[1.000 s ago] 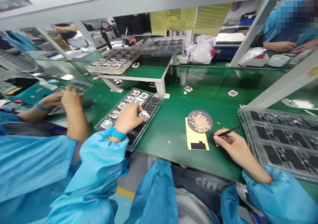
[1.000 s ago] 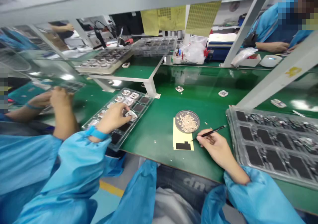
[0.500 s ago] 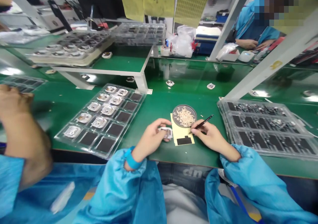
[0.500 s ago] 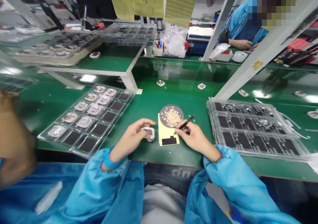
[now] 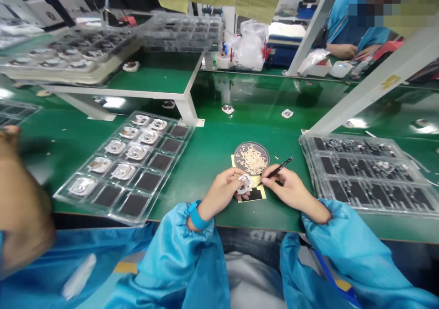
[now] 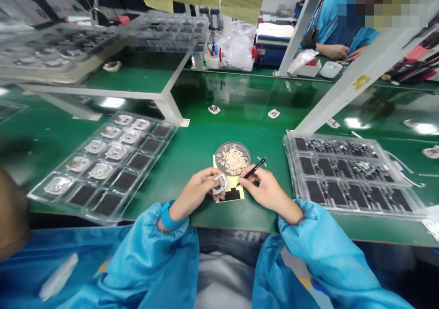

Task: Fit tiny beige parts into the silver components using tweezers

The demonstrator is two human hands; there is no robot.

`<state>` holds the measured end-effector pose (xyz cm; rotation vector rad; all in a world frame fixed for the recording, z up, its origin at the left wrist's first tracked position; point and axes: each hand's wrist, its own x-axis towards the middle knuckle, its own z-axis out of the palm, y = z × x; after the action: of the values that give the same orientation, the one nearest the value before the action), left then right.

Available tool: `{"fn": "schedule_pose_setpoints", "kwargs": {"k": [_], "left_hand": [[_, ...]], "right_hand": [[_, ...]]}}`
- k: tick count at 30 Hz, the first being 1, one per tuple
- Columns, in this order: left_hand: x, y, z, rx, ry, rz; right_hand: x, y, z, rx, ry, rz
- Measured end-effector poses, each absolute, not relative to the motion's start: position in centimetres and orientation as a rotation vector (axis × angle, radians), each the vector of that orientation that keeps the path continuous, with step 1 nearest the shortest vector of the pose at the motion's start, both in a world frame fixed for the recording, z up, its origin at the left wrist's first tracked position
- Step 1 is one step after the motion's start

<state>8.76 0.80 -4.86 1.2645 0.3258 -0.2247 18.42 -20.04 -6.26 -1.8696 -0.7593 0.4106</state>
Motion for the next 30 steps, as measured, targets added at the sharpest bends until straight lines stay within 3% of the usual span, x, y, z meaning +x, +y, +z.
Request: {"fn": "schedule_pose_setpoints", "kwargs": {"k": [5, 9, 16, 30], "left_hand": [[8.5, 0.6, -4.6, 1.330, 0.344, -0.202], [8.2, 0.4, -4.5, 1.343, 0.348, -0.157], [8.1, -0.1, -4.9, 1.394, 0.384, -0.104], [7.7, -0.2, -5.7, 1.457, 0.329, -0.090]], "right_hand": [[18.3, -20.2, -5.0, -1.627, -0.659, 0.486], [17.6, -19.8, -3.4, -1.454, -0.644, 0.290], [16.2, -18.6, -4.1, -1.543, -0.860, -0.041], [16.4, -18.3, -4.3, -1.607, -1.041, -0.071]]}}
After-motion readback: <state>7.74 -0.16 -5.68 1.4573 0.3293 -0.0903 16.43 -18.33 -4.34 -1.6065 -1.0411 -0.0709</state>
